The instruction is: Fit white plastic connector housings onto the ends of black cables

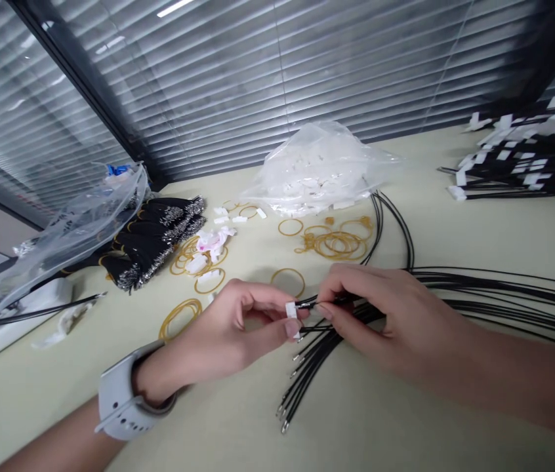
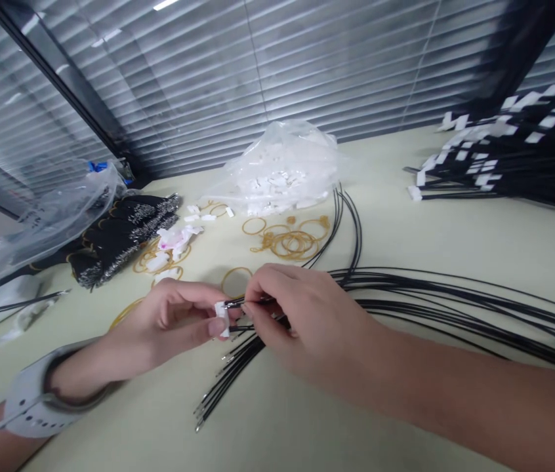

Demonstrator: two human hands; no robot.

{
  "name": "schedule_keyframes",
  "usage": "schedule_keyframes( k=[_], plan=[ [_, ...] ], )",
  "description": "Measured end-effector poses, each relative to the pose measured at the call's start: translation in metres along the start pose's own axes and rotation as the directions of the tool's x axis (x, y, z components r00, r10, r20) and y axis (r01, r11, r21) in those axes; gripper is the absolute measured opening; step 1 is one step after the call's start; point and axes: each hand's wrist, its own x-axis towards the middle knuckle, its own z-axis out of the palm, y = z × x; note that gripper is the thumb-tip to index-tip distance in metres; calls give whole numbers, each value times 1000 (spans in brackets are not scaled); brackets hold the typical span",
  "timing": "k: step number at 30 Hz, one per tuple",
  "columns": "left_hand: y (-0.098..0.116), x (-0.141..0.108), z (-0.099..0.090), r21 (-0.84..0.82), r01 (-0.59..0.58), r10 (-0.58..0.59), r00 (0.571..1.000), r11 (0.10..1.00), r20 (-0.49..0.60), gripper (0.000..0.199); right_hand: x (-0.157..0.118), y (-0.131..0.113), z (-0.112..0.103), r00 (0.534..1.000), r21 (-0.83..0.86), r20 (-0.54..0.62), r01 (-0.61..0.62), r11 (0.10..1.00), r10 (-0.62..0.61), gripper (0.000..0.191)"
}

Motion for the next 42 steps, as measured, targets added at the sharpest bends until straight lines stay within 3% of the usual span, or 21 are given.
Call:
schedule_keyframes(
  k=[3,12,20,36,42],
  plan=[
    [0,0,-1,-7,22,-22,1000,1000,5,25,1,-3,-2,998,59,32,-63,996,61,11],
    [1,1,-3,65,39,-41,999,997,19,25,0,1,-2,998,32,59,-29,999,27,8],
    [5,2,1,103,-31,25,998,994,66,29,3,-2,1,990,14,96,-110,994,108,11],
    [5,2,3,63,-43,37,995,997,97,25,1,-4,7,998,9,51,-45,999,45,11],
    [4,1,0,100,-63,52,993,993,102,27,4,-5,2,973,176,177,-179,968,148,12]
  ],
)
